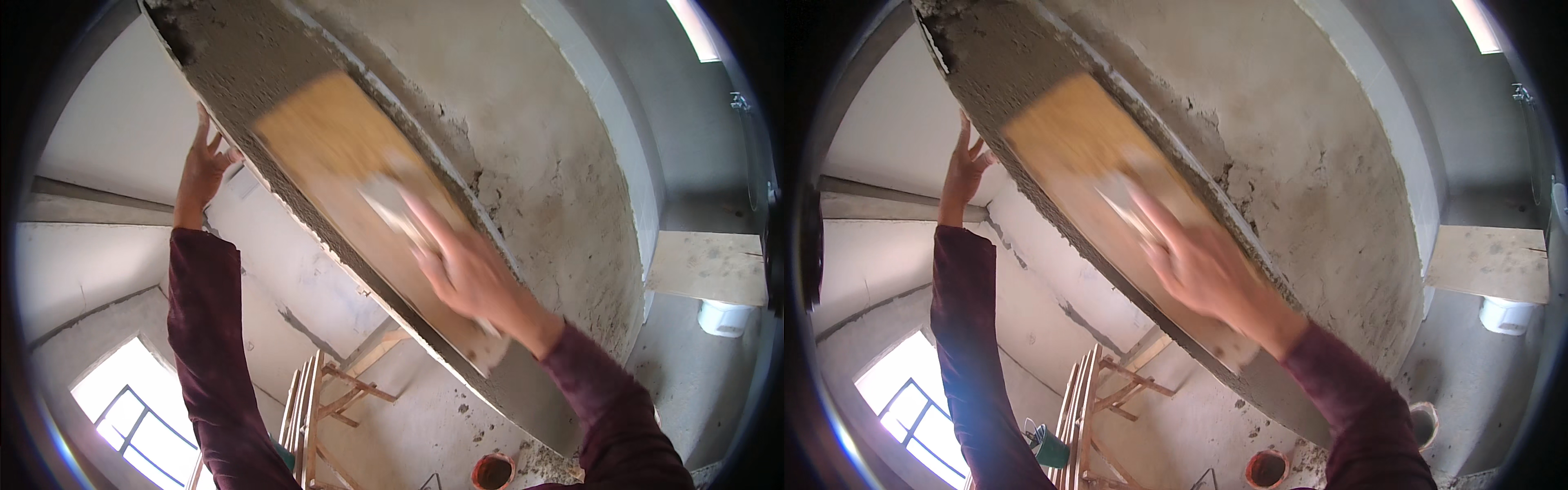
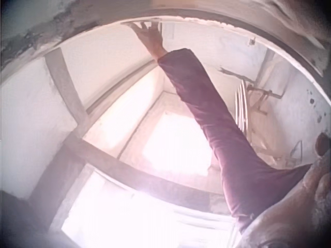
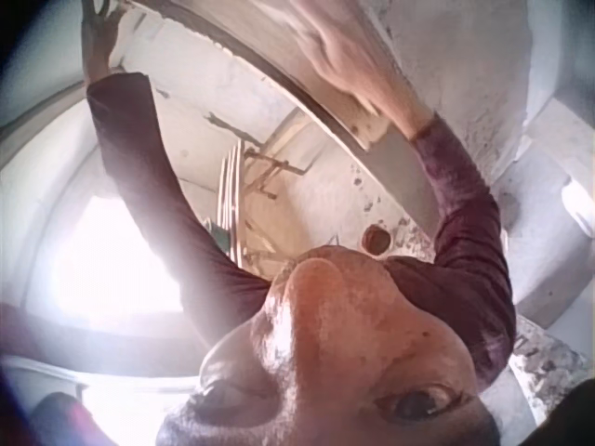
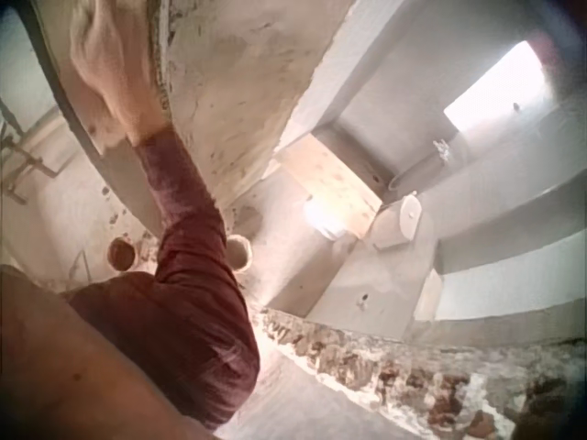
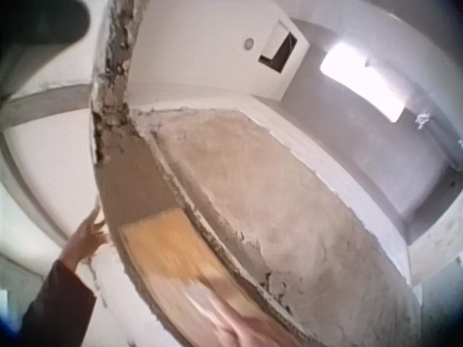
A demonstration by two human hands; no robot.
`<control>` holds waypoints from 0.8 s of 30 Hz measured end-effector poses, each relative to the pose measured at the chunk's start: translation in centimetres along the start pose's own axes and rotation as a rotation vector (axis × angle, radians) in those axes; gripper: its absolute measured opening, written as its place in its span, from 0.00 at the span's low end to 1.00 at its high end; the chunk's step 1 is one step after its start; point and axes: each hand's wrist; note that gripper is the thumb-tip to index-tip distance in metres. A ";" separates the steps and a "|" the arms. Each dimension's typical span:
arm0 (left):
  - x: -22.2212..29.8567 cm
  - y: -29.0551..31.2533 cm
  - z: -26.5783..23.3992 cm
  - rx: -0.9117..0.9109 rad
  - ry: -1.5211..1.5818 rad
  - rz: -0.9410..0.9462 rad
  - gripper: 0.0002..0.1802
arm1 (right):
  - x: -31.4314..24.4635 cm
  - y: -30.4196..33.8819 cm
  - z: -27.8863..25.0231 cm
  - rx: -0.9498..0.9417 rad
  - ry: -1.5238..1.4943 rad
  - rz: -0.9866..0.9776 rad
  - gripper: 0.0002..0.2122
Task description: The person applies plaster to a wall using a trowel and smooths it with a wooden float. They repeatedly scoop plaster from a bucket on the floor and spread it across the wall surface, leveling the material with the float.
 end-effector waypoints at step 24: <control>-2.4 -2.1 0.2 -0.061 0.130 0.058 0.60 | -2.8 -21.2 2.5 0.238 0.103 -0.191 0.29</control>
Point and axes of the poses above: each hand's wrist, its own y-axis away from the middle knuckle, its own z-axis out of the palm, x = y × z, and after that the axes turned 8 degrees about -y, right-handed
